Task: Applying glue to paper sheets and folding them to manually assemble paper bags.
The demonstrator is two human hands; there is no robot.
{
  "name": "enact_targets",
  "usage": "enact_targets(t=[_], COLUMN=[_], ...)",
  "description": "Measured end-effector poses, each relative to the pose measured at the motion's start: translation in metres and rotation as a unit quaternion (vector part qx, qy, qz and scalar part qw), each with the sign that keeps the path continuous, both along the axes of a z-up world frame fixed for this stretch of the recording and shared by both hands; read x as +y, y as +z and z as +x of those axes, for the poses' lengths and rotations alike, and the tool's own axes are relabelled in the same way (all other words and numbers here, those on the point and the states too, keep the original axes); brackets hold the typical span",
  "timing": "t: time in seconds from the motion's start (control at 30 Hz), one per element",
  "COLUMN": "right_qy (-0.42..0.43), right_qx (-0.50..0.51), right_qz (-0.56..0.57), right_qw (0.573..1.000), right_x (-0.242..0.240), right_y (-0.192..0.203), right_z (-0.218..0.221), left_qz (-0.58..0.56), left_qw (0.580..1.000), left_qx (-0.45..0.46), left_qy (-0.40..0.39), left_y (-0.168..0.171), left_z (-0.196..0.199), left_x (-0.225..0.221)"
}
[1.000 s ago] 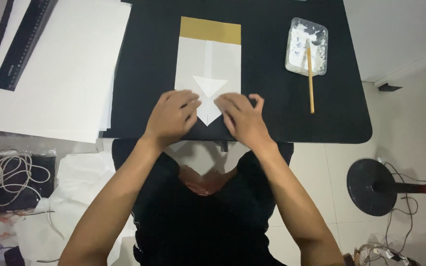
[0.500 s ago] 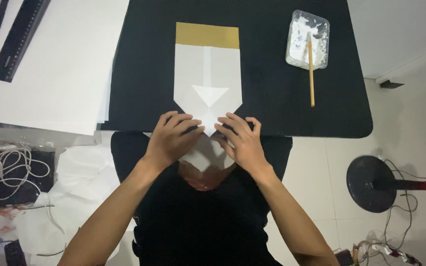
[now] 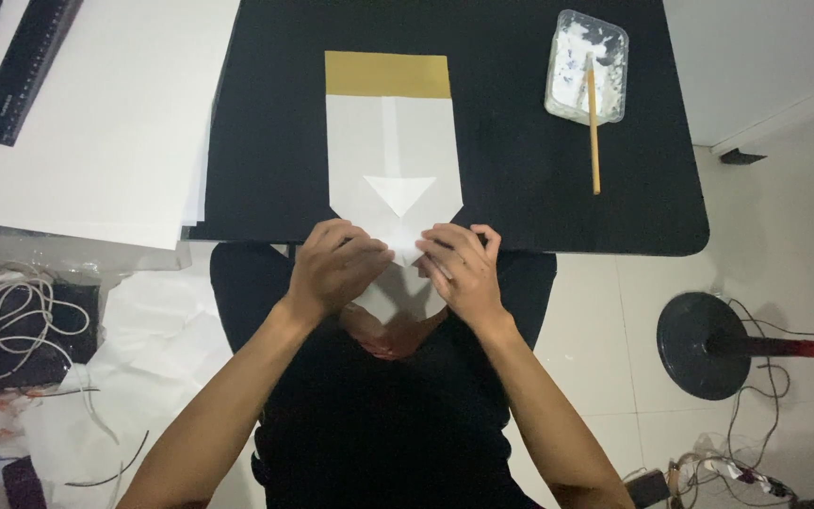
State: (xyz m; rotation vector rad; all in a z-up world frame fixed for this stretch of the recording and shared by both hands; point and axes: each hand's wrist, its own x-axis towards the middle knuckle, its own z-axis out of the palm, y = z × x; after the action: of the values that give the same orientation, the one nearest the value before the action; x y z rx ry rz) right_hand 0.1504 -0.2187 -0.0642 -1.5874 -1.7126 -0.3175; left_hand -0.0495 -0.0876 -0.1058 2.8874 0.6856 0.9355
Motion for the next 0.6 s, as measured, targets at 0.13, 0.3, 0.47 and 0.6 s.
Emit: enact_targets(t=[0.13, 0.3, 0.47, 0.6], right_qy=[-0.027, -0.022, -0.019, -0.012], right_qx=[-0.032, -0.015, -0.004, 0.002], right_qz=[-0.018, 0.023, 0.021, 0.028], right_qw=[0.999, 0.999, 1.000, 1.000], right_x=[0.000, 0.003, 0.005, 0.007], right_y=[-0.002, 0.007, 0.006, 0.009], right_z=[0.008, 0.003, 0.006, 0.002], left_qz=[0.044, 0.058, 0.039, 0.082], left_qw=[0.998, 0.998, 0.998, 0.991], left_qx=[0.013, 0.014, -0.019, -0.086], left_qy=[-0.031, -0.008, -0.043, -0.058], left_y=[0.008, 0.014, 0.028, 0.049], left_z=[-0.001, 0.006, 0.010, 0.028], left_x=[0.001, 0.001, -0.003, -0.018])
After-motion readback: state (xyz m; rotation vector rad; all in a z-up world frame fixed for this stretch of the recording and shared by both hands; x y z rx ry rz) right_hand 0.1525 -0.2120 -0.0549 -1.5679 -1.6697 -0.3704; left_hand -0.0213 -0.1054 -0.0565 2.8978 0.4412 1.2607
